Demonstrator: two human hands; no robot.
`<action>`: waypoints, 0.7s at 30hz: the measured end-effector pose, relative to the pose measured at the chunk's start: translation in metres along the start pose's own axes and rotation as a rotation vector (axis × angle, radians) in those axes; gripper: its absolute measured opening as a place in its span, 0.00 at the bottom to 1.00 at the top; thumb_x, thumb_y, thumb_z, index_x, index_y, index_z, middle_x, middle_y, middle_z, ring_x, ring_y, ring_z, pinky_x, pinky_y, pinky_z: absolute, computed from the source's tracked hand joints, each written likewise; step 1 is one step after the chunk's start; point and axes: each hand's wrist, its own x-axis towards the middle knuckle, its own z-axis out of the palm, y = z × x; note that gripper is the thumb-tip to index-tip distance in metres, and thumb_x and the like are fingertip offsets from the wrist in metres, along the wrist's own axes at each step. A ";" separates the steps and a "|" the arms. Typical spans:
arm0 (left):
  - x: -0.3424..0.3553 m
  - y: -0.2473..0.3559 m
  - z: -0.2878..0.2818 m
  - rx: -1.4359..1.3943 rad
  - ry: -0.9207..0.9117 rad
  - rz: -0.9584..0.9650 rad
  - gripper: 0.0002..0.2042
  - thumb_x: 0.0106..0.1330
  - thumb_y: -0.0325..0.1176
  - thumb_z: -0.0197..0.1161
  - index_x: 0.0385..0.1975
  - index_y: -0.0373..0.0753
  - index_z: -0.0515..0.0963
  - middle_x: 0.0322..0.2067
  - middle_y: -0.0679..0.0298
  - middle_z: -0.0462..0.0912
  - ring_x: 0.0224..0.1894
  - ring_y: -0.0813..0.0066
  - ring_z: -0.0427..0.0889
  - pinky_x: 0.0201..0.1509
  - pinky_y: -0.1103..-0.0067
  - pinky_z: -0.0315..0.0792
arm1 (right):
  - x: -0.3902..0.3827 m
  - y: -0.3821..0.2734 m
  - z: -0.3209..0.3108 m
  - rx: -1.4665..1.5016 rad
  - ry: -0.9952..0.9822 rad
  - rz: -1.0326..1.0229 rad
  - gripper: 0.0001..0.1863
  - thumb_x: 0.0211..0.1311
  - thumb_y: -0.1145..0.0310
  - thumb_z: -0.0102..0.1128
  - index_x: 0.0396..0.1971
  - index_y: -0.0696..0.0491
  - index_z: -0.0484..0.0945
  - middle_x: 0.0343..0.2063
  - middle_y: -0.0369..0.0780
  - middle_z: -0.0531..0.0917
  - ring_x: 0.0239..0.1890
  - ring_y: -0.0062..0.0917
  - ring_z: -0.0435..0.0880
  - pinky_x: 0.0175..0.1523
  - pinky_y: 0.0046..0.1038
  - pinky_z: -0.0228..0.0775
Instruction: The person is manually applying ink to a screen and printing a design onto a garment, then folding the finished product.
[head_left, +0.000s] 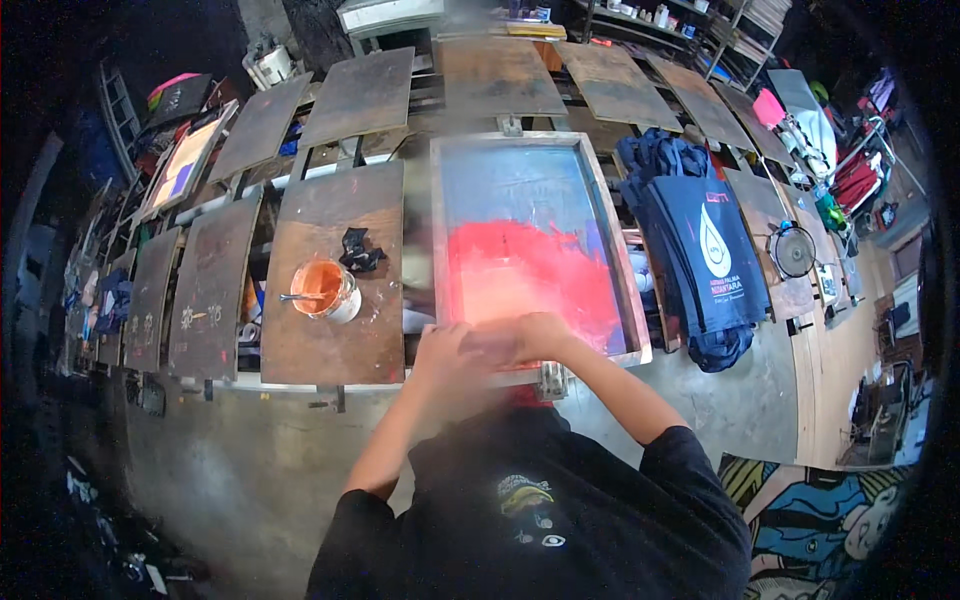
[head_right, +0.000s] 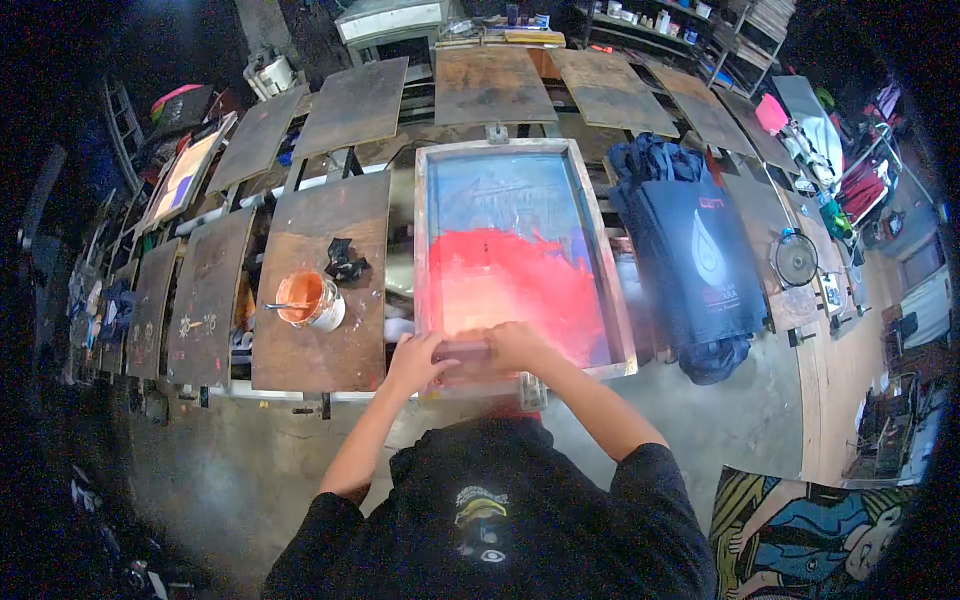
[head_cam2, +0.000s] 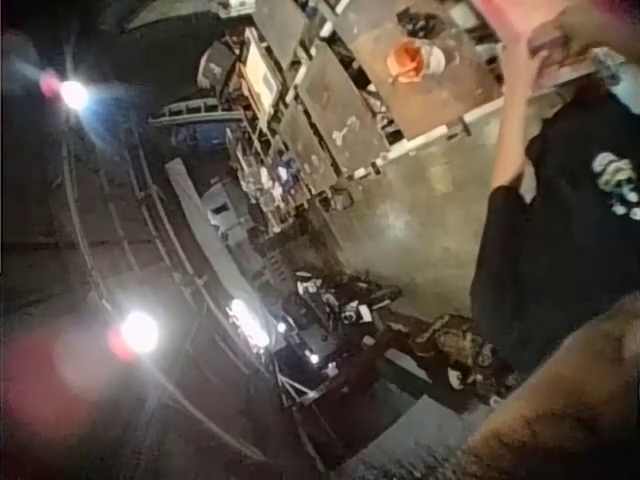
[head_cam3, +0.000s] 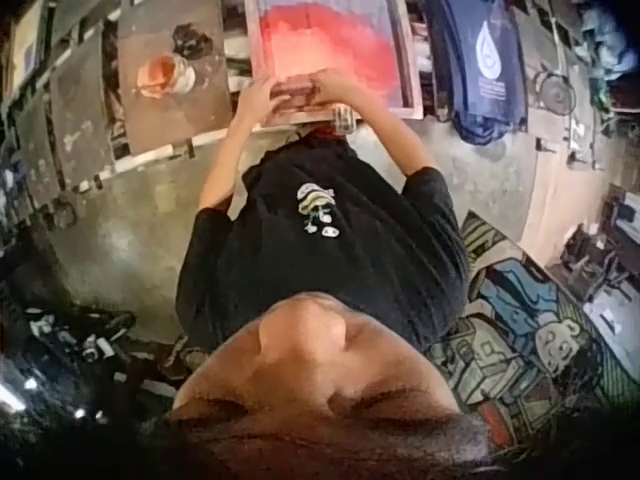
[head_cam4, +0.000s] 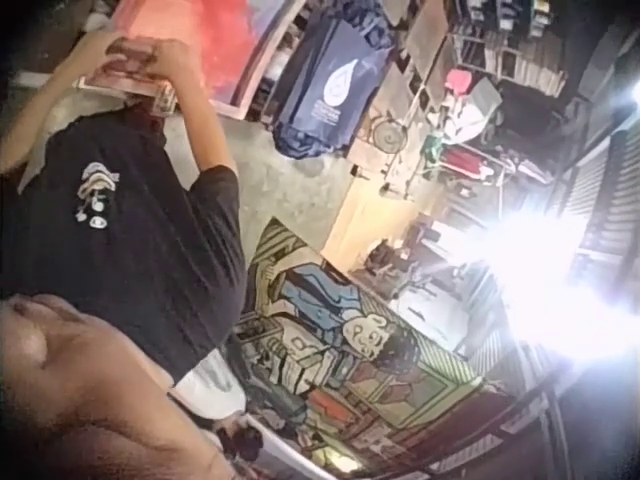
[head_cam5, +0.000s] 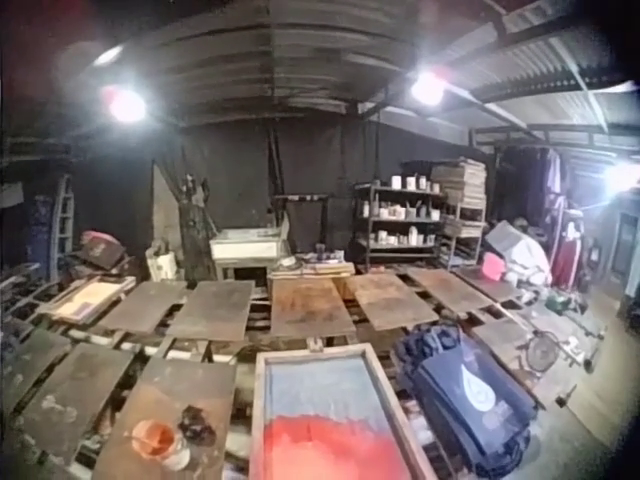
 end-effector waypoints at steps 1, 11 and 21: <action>-0.002 0.002 0.001 0.019 0.040 0.043 0.24 0.54 0.48 0.70 0.47 0.42 0.76 0.42 0.59 0.81 0.47 0.59 0.79 0.51 0.66 0.65 | 0.003 0.004 0.006 -0.009 0.043 0.000 0.28 0.39 0.43 0.68 0.36 0.50 0.84 0.33 0.47 0.86 0.37 0.42 0.86 0.44 0.42 0.78; 0.032 -0.002 0.004 0.219 0.197 -0.104 0.22 0.54 0.42 0.70 0.49 0.44 0.75 0.45 0.64 0.79 0.51 0.63 0.74 0.52 0.68 0.62 | 0.043 0.025 0.026 -0.161 0.450 0.014 0.19 0.46 0.53 0.69 0.37 0.48 0.81 0.34 0.39 0.83 0.41 0.36 0.83 0.42 0.41 0.77; 0.041 -0.015 -0.004 0.183 0.263 -0.121 0.21 0.52 0.41 0.71 0.44 0.43 0.75 0.41 0.60 0.80 0.47 0.57 0.77 0.50 0.64 0.67 | 0.061 0.016 0.020 -0.206 0.578 -0.011 0.11 0.46 0.61 0.65 0.31 0.49 0.80 0.32 0.39 0.84 0.39 0.35 0.85 0.42 0.41 0.78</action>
